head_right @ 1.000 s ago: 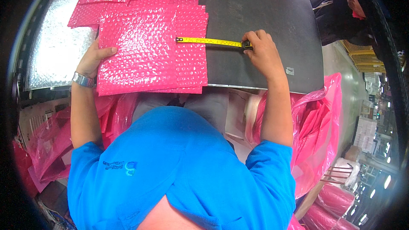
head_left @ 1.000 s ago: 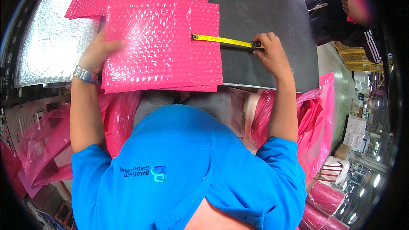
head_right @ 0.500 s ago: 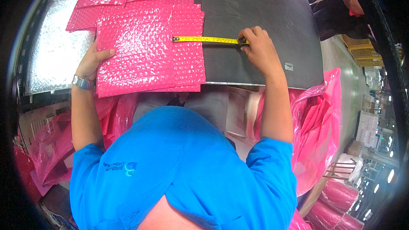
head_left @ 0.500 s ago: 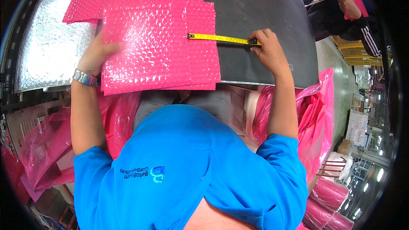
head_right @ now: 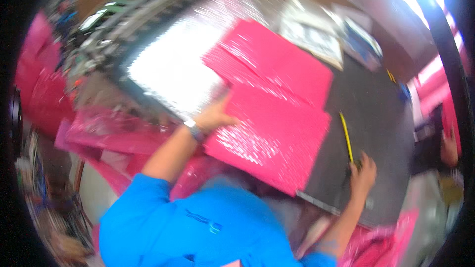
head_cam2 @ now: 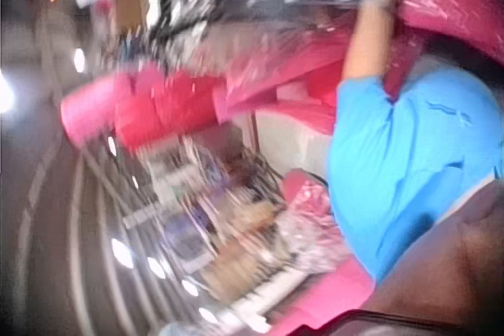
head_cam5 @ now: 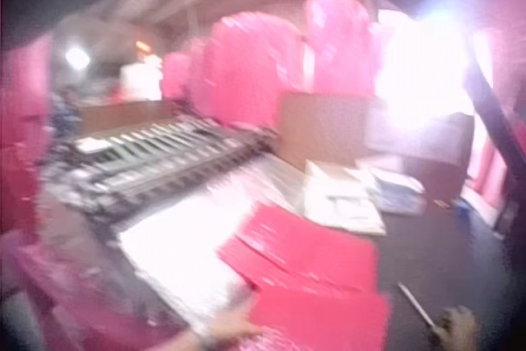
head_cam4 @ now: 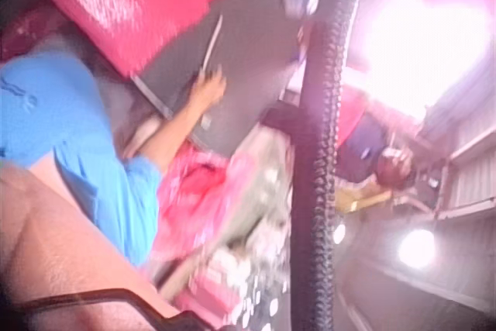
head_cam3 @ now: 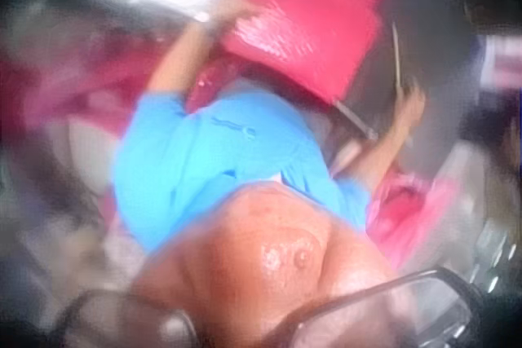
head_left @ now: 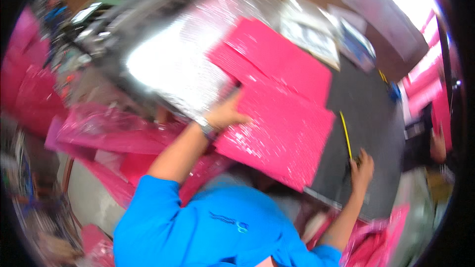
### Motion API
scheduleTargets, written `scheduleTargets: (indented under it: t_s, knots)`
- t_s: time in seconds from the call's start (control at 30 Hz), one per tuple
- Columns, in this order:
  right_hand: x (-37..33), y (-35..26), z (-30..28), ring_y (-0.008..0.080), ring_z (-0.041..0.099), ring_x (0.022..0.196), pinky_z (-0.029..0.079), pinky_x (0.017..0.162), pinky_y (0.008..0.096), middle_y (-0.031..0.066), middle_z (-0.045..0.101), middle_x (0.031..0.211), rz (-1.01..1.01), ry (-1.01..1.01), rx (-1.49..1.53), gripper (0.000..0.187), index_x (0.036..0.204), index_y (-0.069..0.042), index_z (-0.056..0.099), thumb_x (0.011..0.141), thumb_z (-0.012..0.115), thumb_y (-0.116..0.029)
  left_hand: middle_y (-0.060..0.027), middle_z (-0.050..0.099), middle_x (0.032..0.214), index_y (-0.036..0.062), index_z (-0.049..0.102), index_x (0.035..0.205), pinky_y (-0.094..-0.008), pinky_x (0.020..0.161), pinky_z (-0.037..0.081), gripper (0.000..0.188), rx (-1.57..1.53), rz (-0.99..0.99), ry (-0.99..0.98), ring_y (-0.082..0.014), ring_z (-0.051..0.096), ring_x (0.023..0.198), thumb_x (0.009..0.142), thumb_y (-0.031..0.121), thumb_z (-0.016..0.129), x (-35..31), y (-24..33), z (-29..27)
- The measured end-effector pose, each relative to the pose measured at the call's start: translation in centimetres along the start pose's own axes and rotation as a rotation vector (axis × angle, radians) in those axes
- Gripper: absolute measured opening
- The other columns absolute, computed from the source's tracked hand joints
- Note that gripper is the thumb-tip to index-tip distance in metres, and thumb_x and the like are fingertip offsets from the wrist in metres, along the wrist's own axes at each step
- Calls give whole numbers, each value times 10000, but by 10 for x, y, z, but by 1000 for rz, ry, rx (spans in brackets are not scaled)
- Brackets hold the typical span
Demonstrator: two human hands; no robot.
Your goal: The person stacks pink bubble wrap sheets on a table, aligning them by hand. They use a tape measure to check the dimensions of the stack and then place the measured sheets into a large pink plastic bag.
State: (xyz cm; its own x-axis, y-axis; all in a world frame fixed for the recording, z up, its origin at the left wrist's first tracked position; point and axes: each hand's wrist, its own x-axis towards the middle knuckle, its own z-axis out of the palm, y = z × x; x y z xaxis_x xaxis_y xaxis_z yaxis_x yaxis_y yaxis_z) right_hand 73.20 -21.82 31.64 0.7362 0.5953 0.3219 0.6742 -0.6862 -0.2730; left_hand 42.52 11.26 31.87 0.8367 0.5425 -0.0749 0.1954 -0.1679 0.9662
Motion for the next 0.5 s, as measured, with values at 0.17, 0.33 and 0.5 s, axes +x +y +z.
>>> scheduleTargets:
  t_s: [0.17,0.33,0.5]
  knots:
    - [1,-68,22,271,468,1094,365,929,381,126,488,1199,-37,-125,1276,611,1219,-68,458,706,723,-268,-79,396,1293,53,242,1339,-349,1011,282,821,-345,360,84,-173,347,1206,684,143,729,-22,-6,27]
    - [-4,-107,58,216,517,1014,373,910,346,78,551,1117,65,-315,1619,618,1189,-49,472,668,770,-196,-87,350,1321,84,188,1372,-334,1024,249,843,-263,403,85,-176,309,1233,692,39,684,-37,16,27]
    - [-5,-125,51,179,541,960,402,869,322,79,573,1075,20,-138,1514,597,1159,-10,481,659,773,-155,-196,227,1372,80,63,1393,-400,1044,201,940,170,519,612,-284,225,1289,716,270,687,-53,27,16]
